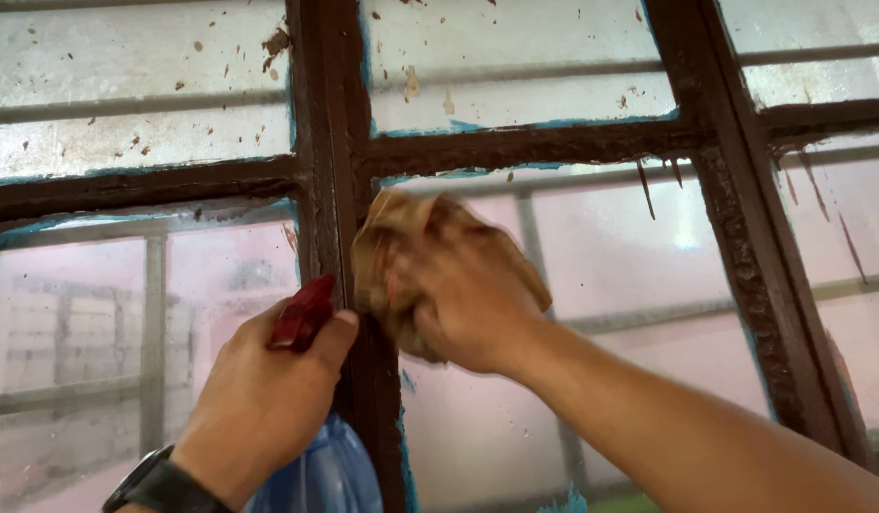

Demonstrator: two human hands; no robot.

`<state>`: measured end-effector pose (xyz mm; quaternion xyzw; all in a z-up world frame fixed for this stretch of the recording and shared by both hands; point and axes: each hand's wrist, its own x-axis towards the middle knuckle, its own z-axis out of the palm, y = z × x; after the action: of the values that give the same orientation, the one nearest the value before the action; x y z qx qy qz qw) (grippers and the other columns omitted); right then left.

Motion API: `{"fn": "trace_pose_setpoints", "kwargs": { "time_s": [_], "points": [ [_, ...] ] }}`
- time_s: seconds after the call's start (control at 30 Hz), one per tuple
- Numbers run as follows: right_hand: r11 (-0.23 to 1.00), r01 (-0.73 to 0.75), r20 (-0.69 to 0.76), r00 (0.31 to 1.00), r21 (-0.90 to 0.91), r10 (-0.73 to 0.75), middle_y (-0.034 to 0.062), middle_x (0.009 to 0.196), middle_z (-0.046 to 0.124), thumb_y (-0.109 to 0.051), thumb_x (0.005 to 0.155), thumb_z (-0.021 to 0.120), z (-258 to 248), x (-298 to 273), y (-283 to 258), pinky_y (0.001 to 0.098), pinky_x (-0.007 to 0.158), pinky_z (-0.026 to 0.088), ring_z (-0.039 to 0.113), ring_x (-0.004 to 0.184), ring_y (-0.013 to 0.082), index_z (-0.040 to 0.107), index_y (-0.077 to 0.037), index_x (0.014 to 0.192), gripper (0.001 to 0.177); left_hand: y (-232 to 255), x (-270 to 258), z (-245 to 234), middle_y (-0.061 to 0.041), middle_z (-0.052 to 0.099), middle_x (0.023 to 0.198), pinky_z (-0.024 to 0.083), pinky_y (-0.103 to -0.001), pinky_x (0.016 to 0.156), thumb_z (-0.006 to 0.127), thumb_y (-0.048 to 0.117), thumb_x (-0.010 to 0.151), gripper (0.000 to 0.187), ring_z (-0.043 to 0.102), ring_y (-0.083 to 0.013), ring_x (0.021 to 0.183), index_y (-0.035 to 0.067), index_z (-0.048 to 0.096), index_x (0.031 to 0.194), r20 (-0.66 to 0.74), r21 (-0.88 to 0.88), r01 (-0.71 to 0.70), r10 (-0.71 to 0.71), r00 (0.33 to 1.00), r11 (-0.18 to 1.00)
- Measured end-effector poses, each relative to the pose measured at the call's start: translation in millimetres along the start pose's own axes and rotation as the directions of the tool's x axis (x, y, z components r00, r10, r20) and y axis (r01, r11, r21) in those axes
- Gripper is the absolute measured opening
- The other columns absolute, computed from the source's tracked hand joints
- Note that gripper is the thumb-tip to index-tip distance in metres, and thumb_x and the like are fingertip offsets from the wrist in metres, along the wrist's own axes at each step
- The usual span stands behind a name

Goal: The person cleans a window by spraying liquid from a spray bottle onto the window frames and wiping the surfaces with a cloth.

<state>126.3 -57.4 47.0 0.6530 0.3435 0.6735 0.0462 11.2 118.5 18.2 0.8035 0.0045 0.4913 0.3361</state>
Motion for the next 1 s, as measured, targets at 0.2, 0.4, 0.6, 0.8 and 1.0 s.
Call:
{"fn": "trace_pose_setpoints", "kwargs": {
  "time_s": [0.2,0.4,0.6,0.8,1.0],
  "points": [
    [0.964,-0.220,-0.098,0.967,0.146,0.236,0.0206,0.150,0.048,-0.018,0.089,0.053,11.6,19.5,35.4,0.0545,0.114,0.033,0.039,0.141,0.0418,0.056,-0.004,0.142,0.055,-16.3,6.1,-16.6,-0.019,0.078,0.104,0.051,-0.043,0.097,0.065,0.048,0.092,0.048,0.072,-0.0371,0.105,0.011,0.073,0.123,0.063,0.060,0.127,-0.131,0.989,0.990],
    [0.992,-0.069,-0.075,0.994,0.105,0.078,0.0214,0.150,0.048,-0.018,0.080,0.054,32.6,17.5,-7.4,0.0531,0.119,0.027,0.036,0.144,0.0425,0.053,0.000,0.142,0.064,-27.0,9.8,-28.9,-0.020,0.073,0.106,0.052,-0.044,0.096,0.062,0.045,0.094,0.046,0.068,-0.0369,0.104,0.009,0.074,0.120,0.098,0.061,0.161,-0.166,0.981,0.985],
    [0.963,-0.174,-0.137,0.969,0.207,0.204,0.0223,0.153,0.049,-0.014,0.091,0.050,21.9,31.7,16.5,0.0514,0.117,0.028,0.038,0.144,0.0398,0.054,-0.005,0.146,0.056,-39.5,12.6,-41.2,-0.021,0.075,0.101,0.051,-0.044,0.093,0.064,0.048,0.092,0.046,0.069,-0.0401,0.100,0.010,0.076,0.117,0.043,0.101,0.085,-0.090,0.995,0.991],
    [0.928,-0.078,-0.190,0.969,0.365,0.157,0.0234,0.159,0.046,-0.009,0.090,0.048,31.1,10.5,-46.1,0.0519,0.120,0.027,0.040,0.150,0.0361,0.054,-0.005,0.147,0.059,-34.9,3.1,-60.0,-0.019,0.072,0.091,0.053,-0.045,0.087,0.061,0.046,0.093,0.045,0.068,-0.0350,0.093,0.006,0.073,0.110,0.112,0.082,0.188,-0.197,0.974,0.979],
    [0.930,-0.288,0.248,0.941,0.228,0.230,0.0125,0.158,0.045,-0.010,0.085,0.047,9.0,-12.8,-55.2,0.0499,0.118,0.028,0.041,0.144,0.0313,0.059,-0.022,0.143,0.061,-49.4,-3.2,-65.9,-0.017,0.074,0.099,0.051,-0.043,0.093,0.065,0.050,0.091,0.047,0.070,-0.0363,0.101,0.014,0.074,0.120,0.101,0.108,0.127,-0.138,0.985,0.986]
  ]
}}
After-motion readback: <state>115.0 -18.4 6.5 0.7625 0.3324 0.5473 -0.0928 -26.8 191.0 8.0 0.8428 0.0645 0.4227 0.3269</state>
